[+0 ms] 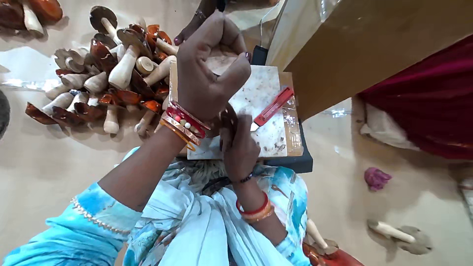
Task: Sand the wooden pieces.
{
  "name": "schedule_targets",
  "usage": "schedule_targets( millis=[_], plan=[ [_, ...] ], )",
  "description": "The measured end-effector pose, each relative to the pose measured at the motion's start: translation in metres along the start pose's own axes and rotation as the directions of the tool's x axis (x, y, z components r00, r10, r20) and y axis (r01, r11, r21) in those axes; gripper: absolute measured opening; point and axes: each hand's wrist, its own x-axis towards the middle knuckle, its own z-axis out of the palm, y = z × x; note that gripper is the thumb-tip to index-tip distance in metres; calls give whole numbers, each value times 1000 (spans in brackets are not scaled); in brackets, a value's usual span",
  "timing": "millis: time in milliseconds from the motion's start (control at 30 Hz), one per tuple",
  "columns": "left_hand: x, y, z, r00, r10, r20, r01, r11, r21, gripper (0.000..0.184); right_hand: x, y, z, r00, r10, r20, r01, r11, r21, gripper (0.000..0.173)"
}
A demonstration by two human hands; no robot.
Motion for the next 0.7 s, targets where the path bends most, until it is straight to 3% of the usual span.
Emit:
schedule_targets(
  millis=[167, 333, 433, 600, 700],
  plan=[
    [3, 0, -1, 1000, -11, 21, 11, 1000, -3, 4, 22, 5, 25, 990, 37, -132, -40, 999, -19, 17],
    [2, 1, -2, 1000, -8, 24, 8, 1000, -5, 5, -8, 2, 3, 998, -22, -55, 22, 1000, 5, 20],
    [3, 1, -2, 999, -27, 36, 27, 1000, -1, 5, 10, -2, 0, 999, -12, 31, 13, 1000, -26, 19],
    [1, 4, -4, 998, -34, 44, 35, 999, -7, 6, -8, 5, 6, 996, -44, -78, 45, 999, 7, 20],
    [5, 3, -4, 997, -41, 61, 41, 999, -3, 5, 16, 5, 21, 990, -21, -137, 19, 1000, -20, 16]
  ],
)
